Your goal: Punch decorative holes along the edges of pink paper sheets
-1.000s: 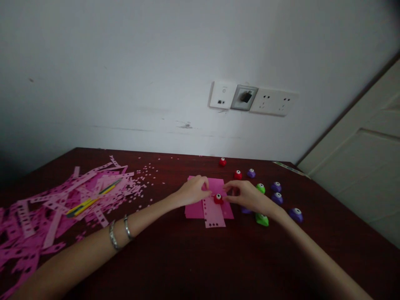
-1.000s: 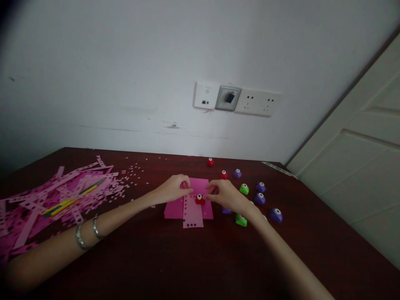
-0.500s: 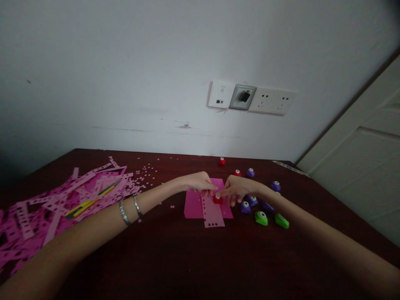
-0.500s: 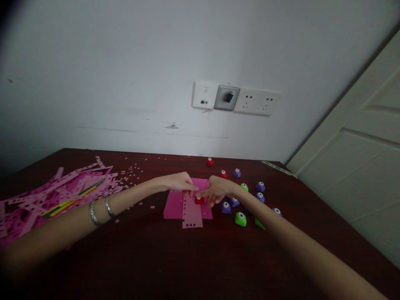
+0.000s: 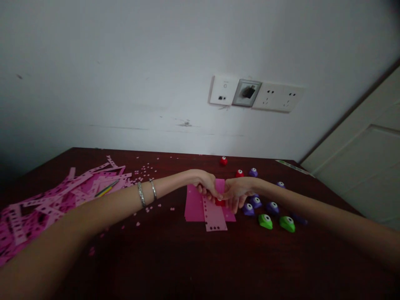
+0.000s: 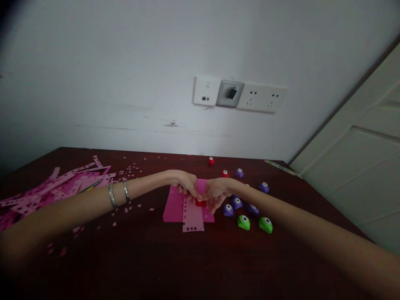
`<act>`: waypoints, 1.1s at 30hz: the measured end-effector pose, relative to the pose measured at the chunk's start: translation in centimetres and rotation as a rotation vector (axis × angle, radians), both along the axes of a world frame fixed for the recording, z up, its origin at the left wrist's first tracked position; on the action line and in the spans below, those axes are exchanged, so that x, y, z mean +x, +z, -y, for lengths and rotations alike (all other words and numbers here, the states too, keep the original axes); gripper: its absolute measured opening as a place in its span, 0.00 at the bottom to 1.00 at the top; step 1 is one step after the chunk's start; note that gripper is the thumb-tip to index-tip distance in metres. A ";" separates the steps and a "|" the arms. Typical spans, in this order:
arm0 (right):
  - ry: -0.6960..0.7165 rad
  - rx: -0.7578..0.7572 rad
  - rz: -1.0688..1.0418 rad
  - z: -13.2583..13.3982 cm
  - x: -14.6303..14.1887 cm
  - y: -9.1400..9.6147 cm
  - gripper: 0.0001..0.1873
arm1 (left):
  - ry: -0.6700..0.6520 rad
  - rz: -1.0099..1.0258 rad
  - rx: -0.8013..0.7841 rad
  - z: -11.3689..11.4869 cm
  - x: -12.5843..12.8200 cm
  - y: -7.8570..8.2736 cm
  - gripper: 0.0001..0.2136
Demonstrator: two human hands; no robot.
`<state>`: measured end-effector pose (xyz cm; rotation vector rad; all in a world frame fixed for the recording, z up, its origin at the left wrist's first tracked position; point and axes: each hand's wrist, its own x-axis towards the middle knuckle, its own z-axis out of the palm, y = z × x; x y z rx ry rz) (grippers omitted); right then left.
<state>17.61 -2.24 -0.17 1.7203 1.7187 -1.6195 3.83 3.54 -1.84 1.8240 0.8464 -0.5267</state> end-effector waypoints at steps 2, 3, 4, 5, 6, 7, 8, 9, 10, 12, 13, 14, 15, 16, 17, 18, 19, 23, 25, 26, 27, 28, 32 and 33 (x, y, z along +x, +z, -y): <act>0.014 -0.008 -0.004 -0.2 -0.2 0.0 0.15 | -0.031 -0.029 -0.046 -0.5 0.4 -0.2 0.12; 0.020 -0.008 -0.006 -0.2 -0.3 -0.1 0.14 | -0.040 -0.028 -0.055 -0.6 0.5 -0.4 0.12; 0.027 -0.006 -0.007 -0.2 -0.4 -0.1 0.14 | -0.044 -0.023 -0.057 -0.8 0.6 -0.5 0.12; 0.034 -0.003 -0.008 -0.3 -0.6 -0.2 0.14 | -0.044 -0.014 -0.056 -0.8 0.6 -0.7 0.12; 0.042 0.000 -0.010 -0.3 -0.8 -0.2 0.14 | -0.043 -0.001 -0.054 -0.8 0.6 -0.8 0.11; 0.049 0.005 -0.011 -0.3 -0.9 -0.3 0.14 | -0.040 0.015 -0.051 -0.8 0.5 -0.9 0.11; 0.054 0.010 -0.012 -0.4 -1.1 -0.4 0.15 | -0.039 0.031 -0.048 -0.7 0.4 -1.0 0.11; 0.057 0.016 -0.012 -0.4 -1.2 -0.4 0.16 | -0.035 0.048 -0.046 -0.6 0.3 -1.0 0.10; 0.058 0.023 -0.010 -0.4 -1.3 -0.4 0.17 | -0.029 0.060 -0.043 -0.5 0.2 -1.0 0.10; 0.053 0.039 -0.003 -0.4 -1.4 -0.3 0.17 | 0.002 0.070 -0.019 -0.2 0.0 -0.9 0.10; 0.049 0.049 0.002 -0.3 -1.4 -0.2 0.16 | 0.018 0.072 0.002 0.0 -0.1 -0.8 0.11; 0.043 0.060 0.008 -0.2 -1.4 -0.1 0.15 | 0.026 0.078 0.026 0.2 -0.3 -0.7 0.11; 0.037 0.070 0.017 0.0 -1.4 0.0 0.14 | 0.028 0.091 0.052 0.5 -0.4 -0.5 0.11; 0.029 0.080 0.029 0.2 -1.4 0.1 0.13 | 0.026 0.114 0.084 0.7 -0.6 -0.4 0.12; 0.021 0.090 0.042 0.3 -1.3 0.2 0.12 | 0.021 0.144 0.127 0.9 -0.8 -0.4 0.13; 0.014 0.100 0.056 0.5 -1.3 0.3 0.12 | 0.018 0.172 0.187 1.2 -1.0 -0.3 0.14; 0.008 0.112 0.072 0.7 -1.3 0.3 0.12 | 0.019 0.199 0.262 1.5 -1.3 -0.3 0.15; -0.003 0.205 0.118 1.4 -1.2 0.1 0.16 | 0.064 0.319 0.575 3.5 -2.6 -0.5 0.16; -0.009 0.321 0.117 1.9 -0.9 -0.1 0.16 | 0.081 0.397 0.719 4.8 -3.4 -0.9 0.14; -0.014 0.392 0.104 2.2 -0.7 -0.1 0.16 | 0.084 0.432 0.799 5.3 -3.8 -1.1 0.12; -0.019 0.463 0.083 2.4 -0.4 -0.2 0.16 | 0.082 0.463 0.874 5.9 -4.2 -1.4 0.11; -0.028 0.529 0.057 2.7 -0.2 -0.2 0.15 | 0.076 0.486 0.936 6.3 -4.6 -1.8 0.10; -0.007 0.729 -0.014 3.5 0.8 -0.2 0.12 | 0.045 0.467 1.013 7.2 -5.6 -3.0 0.09; 0.017 0.787 -0.007 3.7 0.9 -0.3 0.10 | 0.043 0.447 1.020 7.3 -5.7 -3.2 0.09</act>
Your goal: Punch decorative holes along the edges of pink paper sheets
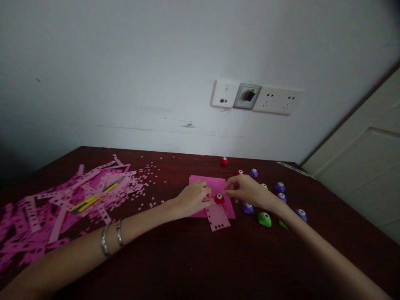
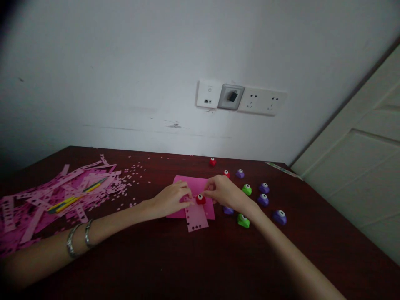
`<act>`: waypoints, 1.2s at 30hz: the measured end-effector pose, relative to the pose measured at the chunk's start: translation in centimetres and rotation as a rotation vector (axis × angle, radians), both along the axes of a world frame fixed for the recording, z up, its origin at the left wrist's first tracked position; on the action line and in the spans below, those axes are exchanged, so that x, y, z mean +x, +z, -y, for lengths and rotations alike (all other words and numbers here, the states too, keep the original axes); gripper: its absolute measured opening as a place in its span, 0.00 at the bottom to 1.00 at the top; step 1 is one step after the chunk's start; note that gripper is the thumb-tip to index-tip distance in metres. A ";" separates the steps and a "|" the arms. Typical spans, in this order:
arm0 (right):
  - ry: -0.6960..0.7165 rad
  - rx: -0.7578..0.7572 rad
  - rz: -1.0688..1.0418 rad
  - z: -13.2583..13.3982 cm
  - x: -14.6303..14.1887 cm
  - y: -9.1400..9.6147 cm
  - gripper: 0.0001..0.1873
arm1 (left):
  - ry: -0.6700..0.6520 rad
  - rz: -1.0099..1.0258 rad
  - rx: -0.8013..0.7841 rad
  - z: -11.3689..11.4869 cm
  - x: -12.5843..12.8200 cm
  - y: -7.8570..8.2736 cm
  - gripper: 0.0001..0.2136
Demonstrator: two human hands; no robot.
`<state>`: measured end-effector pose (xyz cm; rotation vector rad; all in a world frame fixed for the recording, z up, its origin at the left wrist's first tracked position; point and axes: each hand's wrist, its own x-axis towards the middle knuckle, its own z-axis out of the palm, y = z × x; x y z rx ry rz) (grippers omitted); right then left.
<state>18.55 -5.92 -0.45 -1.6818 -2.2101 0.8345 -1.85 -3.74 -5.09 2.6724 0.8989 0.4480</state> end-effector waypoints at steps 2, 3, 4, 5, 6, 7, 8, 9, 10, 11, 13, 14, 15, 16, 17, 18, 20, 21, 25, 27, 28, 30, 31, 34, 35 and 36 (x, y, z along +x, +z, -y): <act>0.043 0.119 0.044 0.3 0.2 -0.5 0.08 | 0.008 -0.028 0.007 0.0 -0.1 -0.4 0.11; 0.068 0.168 0.064 0.4 0.2 -0.9 0.10 | 0.006 -0.039 0.007 0.0 -0.1 -0.5 0.12; 0.100 0.203 0.076 0.5 0.2 -1.3 0.13 | 0.001 -0.050 0.003 0.0 -0.1 -0.6 0.13; 0.135 0.223 0.079 0.6 0.2 -1.7 0.16 | -0.003 -0.060 -0.005 0.0 -0.1 -0.7 0.14; 0.167 0.231 0.077 0.6 0.2 -2.1 0.18 | -0.003 -0.066 -0.018 -0.1 -0.1 -0.8 0.15; 0.193 0.233 0.074 0.7 0.2 -2.4 0.19 | 0.001 -0.067 -0.036 -0.1 -0.1 -0.8 0.16; 0.212 0.233 0.073 0.7 0.2 -2.7 0.18 | 0.005 -0.064 -0.056 -0.2 -0.1 -0.9 0.17; 0.222 0.233 0.072 0.7 0.2 -2.8 0.18 | 0.010 -0.060 -0.079 -0.3 -0.1 -1.0 0.18; 0.227 0.230 0.075 0.7 0.2 -2.9 0.17 | 0.016 -0.055 -0.103 -0.3 -0.1 -1.1 0.18; 0.226 0.228 0.079 0.7 0.2 -3.0 0.16 | 0.022 -0.049 -0.125 -0.4 -0.1 -1.2 0.18; 0.221 0.224 0.083 0.6 0.2 -2.9 0.14 | 0.031 -0.042 -0.154 -0.5 -0.2 -1.5 0.19; 0.218 0.223 0.085 0.6 0.2 -2.8 0.13 | 0.035 -0.039 -0.164 -0.6 -0.2 -1.5 0.19; 0.217 0.221 0.088 0.5 0.3 -2.7 0.12 | 0.040 -0.036 -0.174 -0.6 -0.2 -1.6 0.19; 0.216 0.219 0.091 0.5 0.3 -2.7 0.12 | 0.043 -0.034 -0.184 -0.7 -0.2 -1.6 0.19; 0.215 0.212 0.096 0.5 0.4 -2.6 0.12 | 0.046 -0.033 -0.195 -0.7 -0.2 -1.6 0.19; 0.213 0.202 0.103 0.5 0.6 -2.5 0.11 | 0.046 -0.033 -0.208 -0.7 -0.1 -1.5 0.19; 0.208 0.187 0.114 0.4 0.8 -2.5 0.11 | 0.038 -0.031 -0.229 -0.6 -0.1 -1.3 0.19; 0.209 0.183 0.117 0.4 1.0 -2.4 0.11 | 0.035 -0.032 -0.236 -0.6 -0.1 -1.2 0.18; 0.203 0.187 0.120 0.6 1.2 -2.4 0.10 | 0.031 -0.038 -0.257 -0.5 -0.2 -0.9 0.18; 0.190 0.192 0.123 0.8 1.1 -2.3 0.10 | 0.044 -0.005 -0.252 -0.6 -0.2 -0.9 0.19; 0.187 0.198 0.122 0.9 1.1 -2.3 0.10 | 0.058 0.030 -0.248 -0.7 -0.2 -0.9 0.19; 0.184 0.221 0.115 1.1 1.0 -2.1 0.10 | 0.098 0.125 -0.257 -1.1 -0.2 -0.8 0.19; 0.183 0.233 0.108 1.2 0.9 -1.9 0.10 | 0.116 0.176 -0.282 -1.3 -0.2 -0.7 0.18; 0.172 0.260 0.084 1.6 0.7 -1.4 0.10 | 0.137 0.297 -0.462 -1.9 -0.3 -0.4 0.17; 0.169 0.264 0.077 1.7 0.7 -1.2 0.10 | 0.127 0.325 -0.543 -2.0 -0.3 -0.3 0.16; 0.166 0.267 0.073 1.8 0.6 -1.0 0.09 | 0.119 0.348 -0.619 -2.1 -0.2 -0.2 0.15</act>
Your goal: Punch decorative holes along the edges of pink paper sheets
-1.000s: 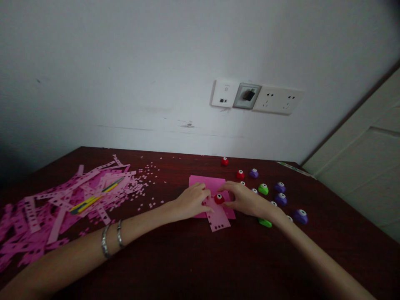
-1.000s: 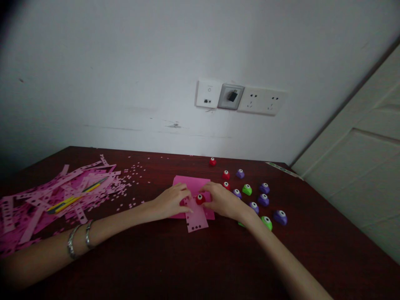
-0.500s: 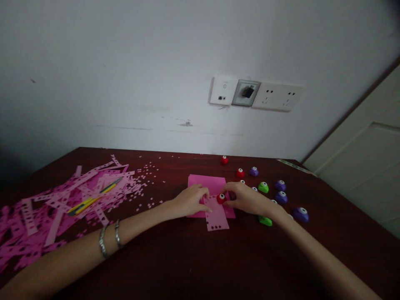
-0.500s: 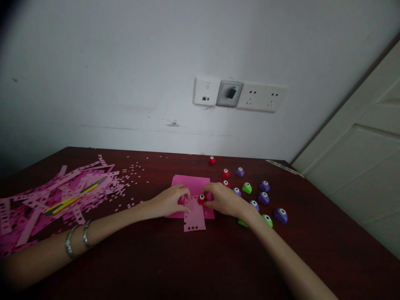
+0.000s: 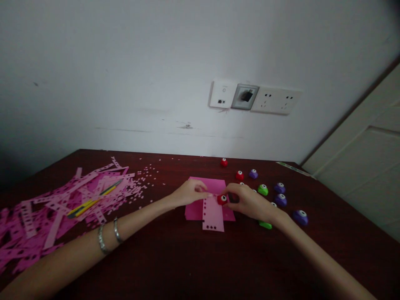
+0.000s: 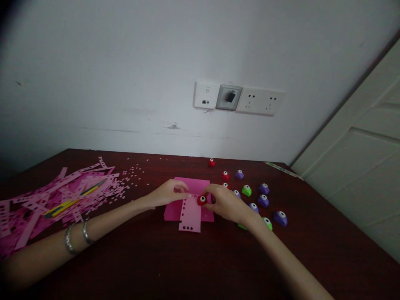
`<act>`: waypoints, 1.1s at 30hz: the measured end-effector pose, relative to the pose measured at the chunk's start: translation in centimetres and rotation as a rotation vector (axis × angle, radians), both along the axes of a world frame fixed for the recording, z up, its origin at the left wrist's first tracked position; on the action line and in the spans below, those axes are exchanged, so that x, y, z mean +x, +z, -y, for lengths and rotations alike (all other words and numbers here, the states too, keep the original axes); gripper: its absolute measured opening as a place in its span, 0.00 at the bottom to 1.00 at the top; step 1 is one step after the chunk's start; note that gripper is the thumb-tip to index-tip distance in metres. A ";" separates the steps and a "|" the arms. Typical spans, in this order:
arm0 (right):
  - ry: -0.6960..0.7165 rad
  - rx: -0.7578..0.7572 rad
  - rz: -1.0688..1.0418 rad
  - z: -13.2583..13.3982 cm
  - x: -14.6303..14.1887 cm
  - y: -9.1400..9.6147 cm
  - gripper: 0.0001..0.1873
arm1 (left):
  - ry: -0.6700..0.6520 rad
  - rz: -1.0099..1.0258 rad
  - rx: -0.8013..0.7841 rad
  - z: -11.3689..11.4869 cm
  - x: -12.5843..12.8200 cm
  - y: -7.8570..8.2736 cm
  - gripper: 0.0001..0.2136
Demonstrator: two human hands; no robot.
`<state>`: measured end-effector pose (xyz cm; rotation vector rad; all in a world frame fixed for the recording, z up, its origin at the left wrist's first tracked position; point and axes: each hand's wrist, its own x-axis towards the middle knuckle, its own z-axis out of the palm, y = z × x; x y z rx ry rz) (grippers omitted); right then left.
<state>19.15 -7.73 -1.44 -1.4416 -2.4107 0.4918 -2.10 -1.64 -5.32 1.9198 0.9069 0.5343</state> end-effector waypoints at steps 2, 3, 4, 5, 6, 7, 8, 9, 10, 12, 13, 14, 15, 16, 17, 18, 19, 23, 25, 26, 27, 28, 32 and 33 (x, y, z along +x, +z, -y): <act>-0.005 0.004 -0.006 0.1 -0.1 0.3 0.09 | -0.014 0.032 -0.125 0.0 0.0 0.1 0.14; -0.007 0.005 -0.007 0.2 -0.1 0.4 0.09 | -0.012 0.035 -0.176 0.1 0.1 0.2 0.13; -0.009 0.008 -0.005 0.2 -0.1 0.4 0.09 | -0.005 0.033 -0.219 0.3 0.1 0.2 0.13; -0.011 0.012 0.000 0.2 -0.1 0.4 0.09 | 0.002 0.033 -0.253 0.4 0.2 0.3 0.13; -0.013 0.018 0.007 0.2 -0.1 0.4 0.09 | 0.007 0.038 -0.278 0.6 0.2 0.5 0.13; -0.015 0.025 0.018 0.2 0.0 0.3 0.09 | 0.011 0.046 -0.294 0.8 0.3 0.6 0.14; -0.017 0.033 0.030 0.2 0.0 0.3 0.09 | 0.016 0.056 -0.303 0.9 0.3 0.7 0.14; -0.022 0.042 0.040 0.1 0.0 0.2 0.09 | 0.022 0.062 -0.308 0.9 0.3 0.8 0.14; -0.026 0.052 0.047 0.1 0.1 0.1 0.10 | 0.030 0.064 -0.310 1.0 0.3 0.9 0.13; -0.029 0.069 0.056 0.1 0.1 0.1 0.10 | 0.040 0.062 -0.314 1.0 0.3 1.0 0.13; -0.026 0.076 0.059 0.1 0.1 0.1 0.10 | 0.044 0.064 -0.316 1.0 0.3 1.0 0.13; -0.022 0.084 0.062 0.2 0.1 0.1 0.10 | 0.046 0.068 -0.318 0.9 0.4 0.9 0.13; -0.016 0.090 0.066 0.2 0.1 0.2 0.11 | 0.045 0.074 -0.321 0.9 0.4 0.9 0.13; -0.009 0.098 0.071 0.2 0.1 0.2 0.11 | 0.044 0.081 -0.323 0.9 0.4 0.8 0.13; -0.007 0.107 0.076 0.2 0.1 0.2 0.11 | 0.044 0.088 -0.323 0.8 0.4 0.8 0.13; -0.009 0.117 0.080 0.3 0.0 0.2 0.11 | 0.043 0.093 -0.323 0.8 0.4 0.7 0.13; -0.016 0.129 0.083 0.3 0.0 0.1 0.10 | 0.043 0.097 -0.322 0.8 0.4 0.6 0.13; -0.044 0.155 0.095 0.3 0.2 0.0 0.10 | 0.043 0.101 -0.324 0.8 0.4 0.6 0.13; -0.031 0.152 0.098 0.3 0.2 0.0 0.10 | 0.041 0.097 -0.325 0.8 0.3 0.6 0.12; -0.025 0.150 0.098 0.3 0.2 0.0 0.11 | 0.040 0.095 -0.324 0.7 0.3 0.6 0.12; -0.023 0.148 0.099 0.3 0.2 0.1 0.11 | 0.039 0.095 -0.322 0.7 0.3 0.5 0.12; -0.027 0.147 0.100 0.3 0.2 0.1 0.11 | 0.039 0.095 -0.322 0.7 0.3 0.5 0.12; -0.052 0.145 0.105 0.3 0.2 0.1 0.10 | 0.035 0.105 -0.330 0.6 0.2 0.3 0.11; -0.049 0.143 0.104 0.2 0.2 0.1 0.10 | 0.031 0.106 -0.331 0.6 0.2 0.3 0.11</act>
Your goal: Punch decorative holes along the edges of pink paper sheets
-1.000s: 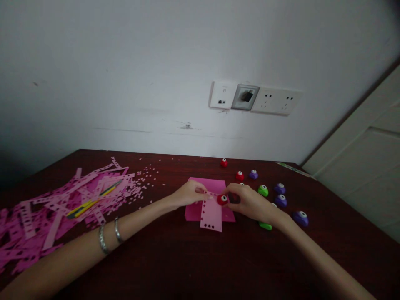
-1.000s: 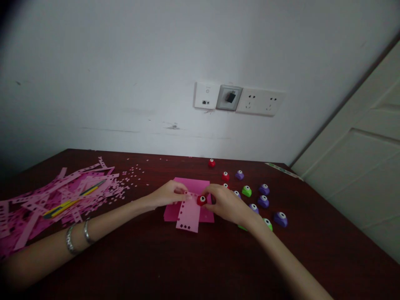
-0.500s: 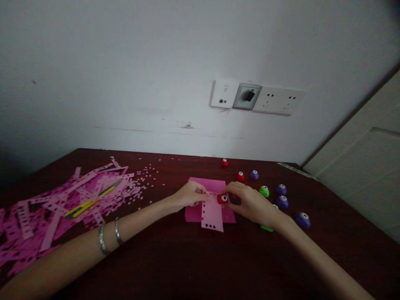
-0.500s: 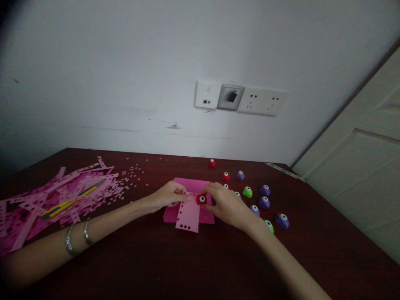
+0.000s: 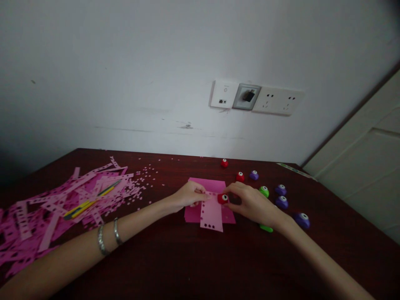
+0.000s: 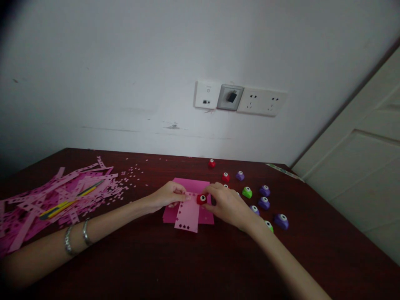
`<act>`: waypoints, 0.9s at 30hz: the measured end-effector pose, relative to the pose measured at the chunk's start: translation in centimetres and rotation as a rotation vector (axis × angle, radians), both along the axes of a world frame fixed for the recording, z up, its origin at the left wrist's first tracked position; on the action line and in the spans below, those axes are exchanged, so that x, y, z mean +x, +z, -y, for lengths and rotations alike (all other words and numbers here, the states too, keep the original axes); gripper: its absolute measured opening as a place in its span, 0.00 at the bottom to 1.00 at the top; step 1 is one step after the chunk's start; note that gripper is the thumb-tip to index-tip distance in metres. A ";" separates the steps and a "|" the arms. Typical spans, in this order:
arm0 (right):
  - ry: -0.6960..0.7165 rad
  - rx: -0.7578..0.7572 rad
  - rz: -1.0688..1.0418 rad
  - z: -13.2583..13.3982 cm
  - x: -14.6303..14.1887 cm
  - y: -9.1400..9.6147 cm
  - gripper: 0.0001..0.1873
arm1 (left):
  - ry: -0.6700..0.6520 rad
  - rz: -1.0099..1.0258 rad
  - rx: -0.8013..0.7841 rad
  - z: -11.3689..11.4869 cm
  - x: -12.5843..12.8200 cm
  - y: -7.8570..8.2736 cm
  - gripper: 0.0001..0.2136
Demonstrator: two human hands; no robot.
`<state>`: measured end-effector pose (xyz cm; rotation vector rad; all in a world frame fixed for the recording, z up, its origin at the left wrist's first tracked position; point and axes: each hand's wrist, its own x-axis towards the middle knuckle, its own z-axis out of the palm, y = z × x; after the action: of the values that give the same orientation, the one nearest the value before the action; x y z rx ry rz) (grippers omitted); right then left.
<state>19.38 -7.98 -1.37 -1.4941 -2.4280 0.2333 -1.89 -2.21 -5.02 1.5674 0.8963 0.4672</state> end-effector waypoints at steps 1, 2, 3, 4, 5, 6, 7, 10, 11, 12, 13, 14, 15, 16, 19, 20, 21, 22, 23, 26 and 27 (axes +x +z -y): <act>0.005 -0.001 -0.002 0.0 0.0 0.0 0.10 | -0.005 0.002 0.000 0.0 0.0 0.0 0.11; 0.009 -0.001 -0.005 0.0 0.0 0.0 0.10 | -0.010 0.004 -0.001 -0.1 0.0 -0.1 0.11; 0.011 -0.002 -0.008 0.0 0.0 0.0 0.10 | -0.013 0.006 -0.003 -0.1 -0.1 -0.2 0.11; 0.009 -0.002 -0.010 0.0 0.0 0.1 0.10 | -0.013 0.009 -0.005 -0.1 -0.1 -0.2 0.11; 0.005 -0.002 -0.011 0.0 0.0 0.1 0.10 | -0.012 0.012 -0.006 -0.1 -0.1 -0.3 0.11; -0.001 -0.002 -0.011 0.0 -0.1 0.1 0.10 | -0.010 0.016 -0.005 -0.2 -0.1 -0.4 0.11; -0.005 -0.003 -0.010 0.1 -0.1 0.1 0.09 | -0.008 0.022 -0.004 -0.2 -0.1 -0.5 0.11; -0.005 -0.002 -0.009 0.0 0.1 0.1 0.09 | -0.010 0.037 -0.008 -0.3 -0.2 -0.7 0.11; 0.000 0.001 -0.010 0.0 0.1 0.1 0.09 | -0.007 0.038 -0.012 -0.3 -0.2 -0.7 0.10; 0.005 0.005 -0.011 -0.1 0.2 0.0 0.09 | -0.001 0.039 -0.013 -0.4 -0.2 -0.8 0.10; 0.010 0.008 -0.012 -0.2 0.4 -0.1 0.10 | 0.009 0.038 -0.012 -0.4 -0.3 -0.8 0.10; 0.014 0.010 -0.012 -0.2 0.5 -0.1 0.10 | 0.019 0.040 -0.008 -0.4 -0.3 -0.8 0.10; 0.016 0.010 -0.011 -0.3 0.6 -0.2 0.10 | 0.026 0.043 -0.003 -0.5 -0.3 -0.9 0.09; 0.016 0.011 -0.010 -0.4 0.7 -0.2 0.10 | 0.030 0.049 0.002 -0.6 -0.3 -0.9 0.09; 0.005 0.018 -0.006 -0.5 1.0 -0.2 0.10 | 0.025 0.068 0.003 -0.8 -0.4 -1.0 0.09; -0.004 0.021 -0.007 -0.5 1.1 -0.1 0.09 | 0.023 0.070 0.003 -0.9 -0.4 -1.0 0.10; -0.018 0.025 -0.008 -0.5 1.3 0.0 0.09 | 0.022 0.068 0.004 -1.0 -0.4 -1.0 0.10; -0.035 0.028 -0.009 -0.6 1.5 0.2 0.10 | 0.020 0.060 0.007 -1.0 -0.4 -1.0 0.10; -0.053 0.031 -0.013 -0.7 1.8 0.3 0.10 | 0.018 0.048 0.012 -1.0 -0.5 -0.9 0.10; -0.115 0.038 -0.035 -1.2 3.6 0.9 0.09 | 0.021 -0.006 0.036 -1.0 -0.5 -0.7 0.10; -0.143 0.035 -0.042 -1.5 4.4 1.1 0.09 | 0.024 -0.022 0.049 -1.0 -0.5 -0.7 0.10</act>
<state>23.77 -6.51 -0.26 -1.6221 -2.2689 0.1889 -2.37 -1.21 -5.71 1.6107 0.9271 0.4933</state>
